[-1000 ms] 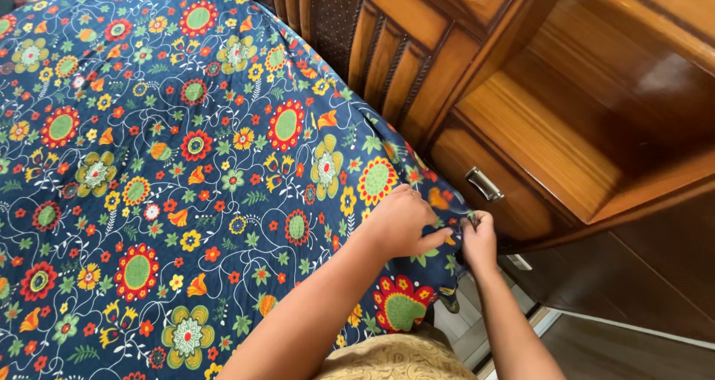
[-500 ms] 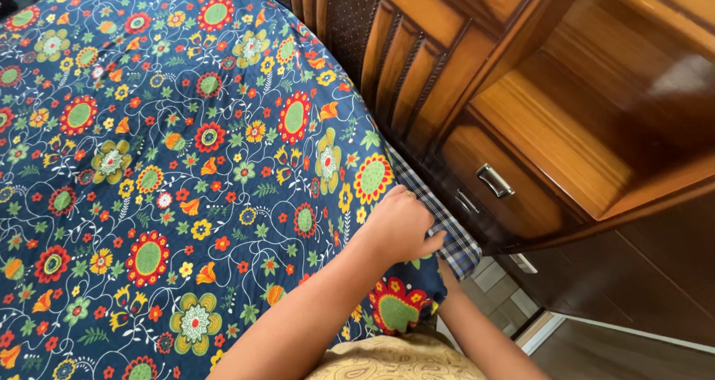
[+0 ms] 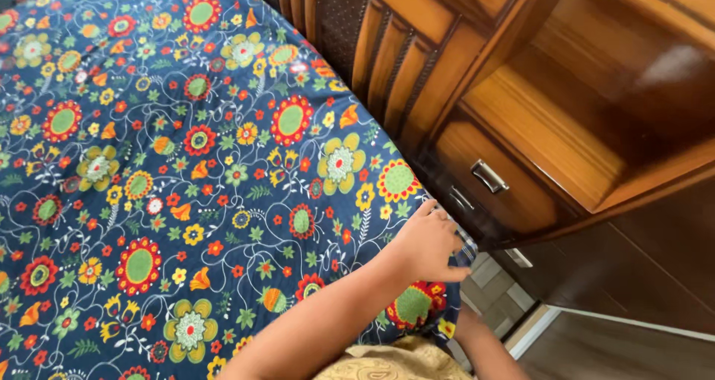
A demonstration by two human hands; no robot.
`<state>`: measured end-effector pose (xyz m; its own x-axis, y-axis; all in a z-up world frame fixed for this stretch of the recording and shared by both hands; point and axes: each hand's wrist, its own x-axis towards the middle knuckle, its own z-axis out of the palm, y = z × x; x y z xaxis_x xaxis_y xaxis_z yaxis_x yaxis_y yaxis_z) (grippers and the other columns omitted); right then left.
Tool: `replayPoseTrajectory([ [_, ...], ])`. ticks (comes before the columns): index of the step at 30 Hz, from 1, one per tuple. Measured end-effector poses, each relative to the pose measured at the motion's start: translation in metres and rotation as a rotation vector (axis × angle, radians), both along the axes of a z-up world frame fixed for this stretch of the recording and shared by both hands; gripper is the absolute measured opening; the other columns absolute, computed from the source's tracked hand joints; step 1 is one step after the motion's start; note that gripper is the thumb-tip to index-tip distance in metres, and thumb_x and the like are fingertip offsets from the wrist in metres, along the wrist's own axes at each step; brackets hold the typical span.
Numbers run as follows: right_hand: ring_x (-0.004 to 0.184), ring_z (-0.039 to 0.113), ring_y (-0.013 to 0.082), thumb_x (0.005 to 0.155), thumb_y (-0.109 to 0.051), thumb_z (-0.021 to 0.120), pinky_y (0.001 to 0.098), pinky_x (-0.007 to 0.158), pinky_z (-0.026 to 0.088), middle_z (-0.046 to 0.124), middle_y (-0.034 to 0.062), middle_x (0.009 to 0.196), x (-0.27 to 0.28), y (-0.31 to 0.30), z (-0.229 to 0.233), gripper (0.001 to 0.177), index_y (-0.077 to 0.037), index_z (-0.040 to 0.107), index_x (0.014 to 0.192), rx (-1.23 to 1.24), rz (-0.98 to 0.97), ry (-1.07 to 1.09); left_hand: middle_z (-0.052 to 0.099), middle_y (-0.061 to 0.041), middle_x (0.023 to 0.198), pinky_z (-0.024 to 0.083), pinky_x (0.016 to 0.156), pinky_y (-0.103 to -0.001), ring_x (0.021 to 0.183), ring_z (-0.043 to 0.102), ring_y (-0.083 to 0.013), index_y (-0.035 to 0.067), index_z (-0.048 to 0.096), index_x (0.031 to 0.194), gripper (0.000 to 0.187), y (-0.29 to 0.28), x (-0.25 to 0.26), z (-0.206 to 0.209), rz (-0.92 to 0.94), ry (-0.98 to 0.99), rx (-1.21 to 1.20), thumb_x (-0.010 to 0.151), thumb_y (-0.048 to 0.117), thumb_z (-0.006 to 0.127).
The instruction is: The person straightens a floral-patterned bedsheet on a bed, smoothing it out and tucking the edges under the mattress by hand. The person walks around the bed to adjust the sheet on all sides.
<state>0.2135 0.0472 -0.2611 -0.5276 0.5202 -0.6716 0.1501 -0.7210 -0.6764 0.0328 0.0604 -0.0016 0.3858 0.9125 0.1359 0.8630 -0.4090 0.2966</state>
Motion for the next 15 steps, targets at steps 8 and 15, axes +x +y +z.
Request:
replayPoseTrajectory([
  [8,0.108,0.067,0.0237,0.098,-0.032,0.057,0.0402,0.092,0.053,0.068,0.0164,0.128,0.012,0.010,-0.043,0.047,-0.002,0.060,0.134,-0.092,0.112,-0.071,-0.004,-0.010,0.172,0.030,0.097,-0.082,0.149,0.008,-0.0598,0.045,0.034,0.156,0.095,-0.092,0.021,-0.058,0.017,0.176,-0.571,0.076,0.022,0.080],
  [15,0.089,0.077,0.0250,0.092,-0.037,0.071,0.0409,0.079,0.060,0.081,0.0186,0.109,0.160,-0.026,-0.030,0.050,0.004,0.076,0.120,-0.157,0.232,-0.712,0.008,-0.001,0.173,0.031,0.100,-0.081,0.149,0.021,-0.0472,0.043,0.028,0.162,0.092,-0.092,0.013,-0.151,0.123,0.108,-0.504,0.087,0.004,0.065],
])
